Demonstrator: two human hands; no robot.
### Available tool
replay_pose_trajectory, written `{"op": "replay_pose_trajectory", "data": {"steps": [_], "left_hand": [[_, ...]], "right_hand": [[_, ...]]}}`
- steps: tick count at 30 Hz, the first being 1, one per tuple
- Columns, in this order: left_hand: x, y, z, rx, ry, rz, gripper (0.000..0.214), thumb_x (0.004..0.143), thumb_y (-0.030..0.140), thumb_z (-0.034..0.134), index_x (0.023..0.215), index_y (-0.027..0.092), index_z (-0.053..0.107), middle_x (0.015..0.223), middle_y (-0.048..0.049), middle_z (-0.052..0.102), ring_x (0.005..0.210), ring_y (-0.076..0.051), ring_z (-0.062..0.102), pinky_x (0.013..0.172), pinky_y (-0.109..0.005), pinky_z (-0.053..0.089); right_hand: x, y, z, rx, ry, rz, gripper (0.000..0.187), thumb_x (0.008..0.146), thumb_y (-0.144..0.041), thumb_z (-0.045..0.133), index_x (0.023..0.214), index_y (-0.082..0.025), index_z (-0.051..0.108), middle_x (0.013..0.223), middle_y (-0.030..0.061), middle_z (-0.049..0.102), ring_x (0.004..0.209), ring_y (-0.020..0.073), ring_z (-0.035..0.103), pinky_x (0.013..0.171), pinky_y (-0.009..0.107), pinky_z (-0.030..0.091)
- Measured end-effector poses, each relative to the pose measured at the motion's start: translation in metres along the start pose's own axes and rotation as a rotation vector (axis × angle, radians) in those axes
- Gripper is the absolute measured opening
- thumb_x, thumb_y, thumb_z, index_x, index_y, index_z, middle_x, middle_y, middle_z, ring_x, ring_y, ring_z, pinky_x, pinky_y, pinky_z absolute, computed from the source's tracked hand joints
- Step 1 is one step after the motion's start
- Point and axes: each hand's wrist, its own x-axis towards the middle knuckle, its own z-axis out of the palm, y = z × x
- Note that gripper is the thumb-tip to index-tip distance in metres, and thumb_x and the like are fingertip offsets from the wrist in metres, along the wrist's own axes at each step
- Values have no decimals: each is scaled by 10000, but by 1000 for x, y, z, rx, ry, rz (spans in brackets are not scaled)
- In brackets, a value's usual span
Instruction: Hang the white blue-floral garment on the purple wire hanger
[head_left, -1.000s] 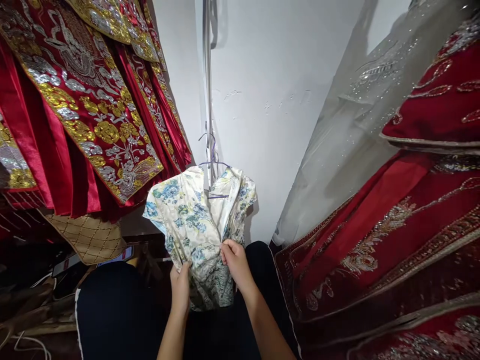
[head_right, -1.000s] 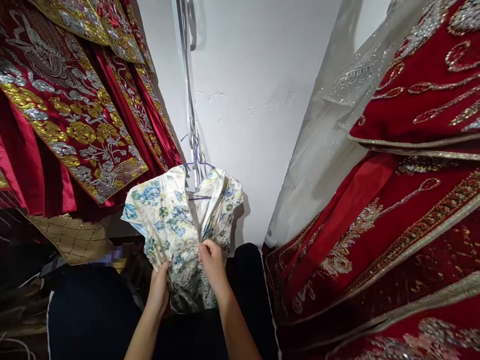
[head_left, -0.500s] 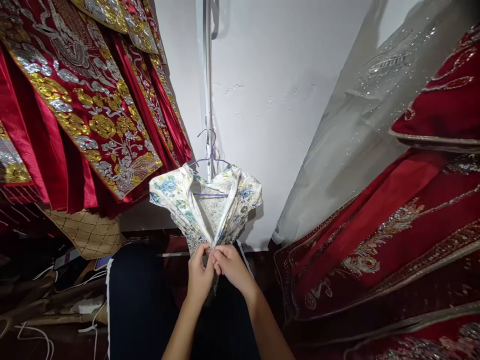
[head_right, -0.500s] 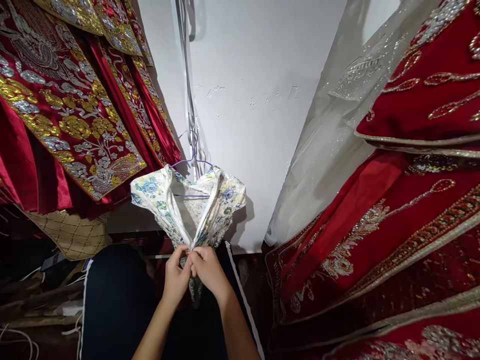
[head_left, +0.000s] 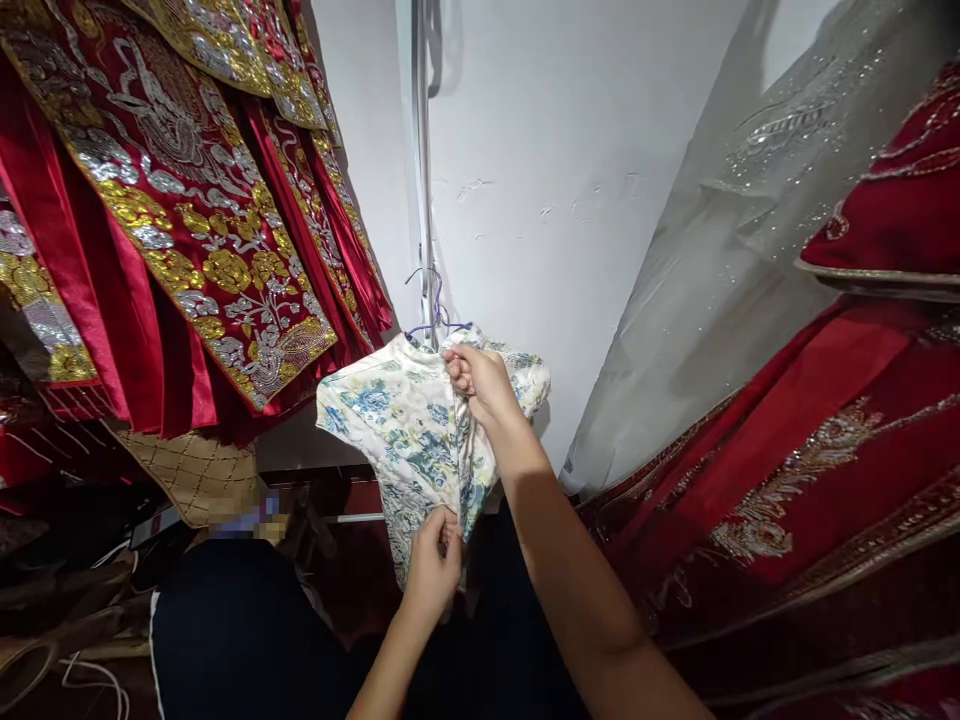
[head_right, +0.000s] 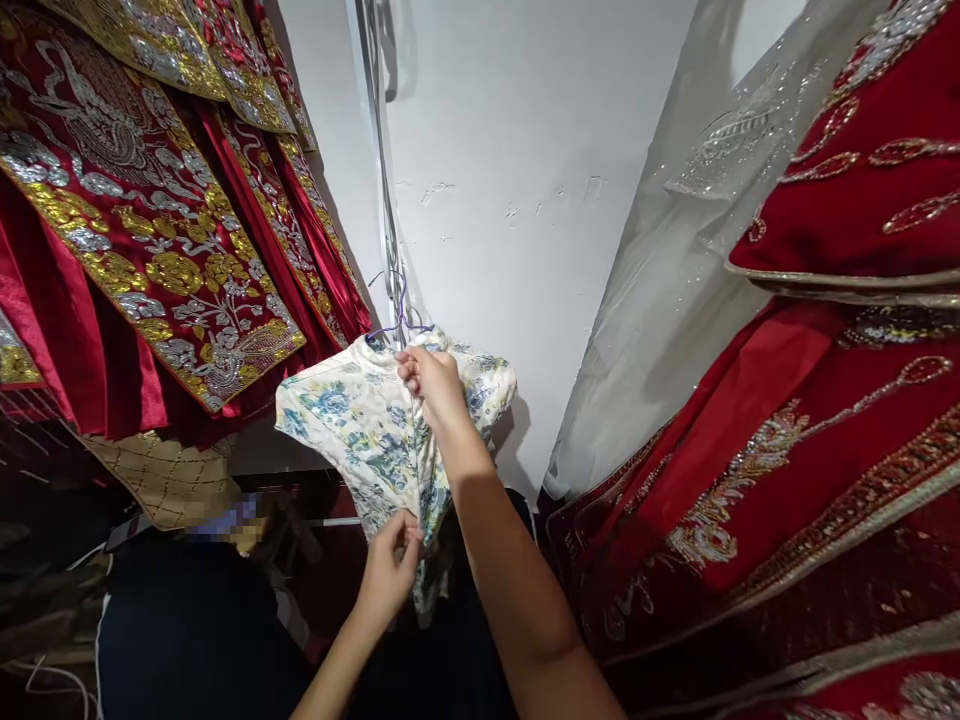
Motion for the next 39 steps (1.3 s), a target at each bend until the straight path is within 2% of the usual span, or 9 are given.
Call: {"op": "replay_pose_trajectory", "data": {"steps": [5,11,16,19,24,27,33,36,39], "left_hand": [[22,21,-11,-32,-112,76,171,922,323,513,851,199,607,786,-35,606,751,-190,577,709,-283,437],[108,99,-66,8,175,393,422,962,289,496,1380,226,502,1056,-70,669,920,-186,625,868,-304,468],[149,142,-86,278,175,603,215,965,293,499,1011,180,676,944,-59,684,866,-184,618,817,-295,465],[148,147,-103,298,364,617,195,955,299,525,973,169,669,939,-56,679,917,-190,616,865,-307,460],[154,104,-167,-356,770,328,119,912,250,591,952,149,640,882,-28,652,845,-137,625,846,-259,496],[149,51,-186,-920,645,-173,167,944,155,462,977,131,624,837,-69,673,827,-158,666,837,-312,541],[90,-33,-125,-1250,527,-576,180,910,79,456,935,140,624,836,-96,699,779,-167,701,774,-314,575],[69,-40,-95,-1135,571,-590,106,864,77,543,807,144,603,753,-57,662,696,-141,671,740,-271,554],[62,-19,-79,-1138,650,-434,42,856,150,602,821,174,603,765,0,630,701,-97,631,746,-207,514]], "right_hand": [[-24,-6,-3,-59,-124,-120,227,852,-352,579,773,-147,639,513,-25,558,421,63,427,406,181,299],[-31,1,-12,-226,-125,-175,200,848,-310,524,745,-169,622,478,-32,552,425,87,447,442,200,333],[-18,10,-12,-353,-105,-251,220,857,-326,508,735,-184,624,475,-40,530,429,99,451,455,219,318],[-12,36,-17,-455,-38,-201,244,844,-317,503,654,-194,596,441,-48,488,414,102,424,456,231,301],[-30,79,-16,-382,-110,-74,253,801,-276,509,566,-196,555,399,-52,452,399,101,406,457,234,296],[-58,99,-8,-243,-193,-18,243,794,-260,499,564,-195,542,381,-55,442,376,93,387,443,231,278],[-101,125,-11,-92,-67,66,230,806,-273,466,606,-189,543,382,-58,440,369,84,357,432,222,245],[-108,126,-31,-146,-29,80,264,814,-286,467,578,-191,536,379,-63,406,369,78,315,432,225,226],[-111,124,-50,-322,-191,203,312,822,-300,502,537,-185,551,374,-65,363,367,77,296,434,231,215]]}}
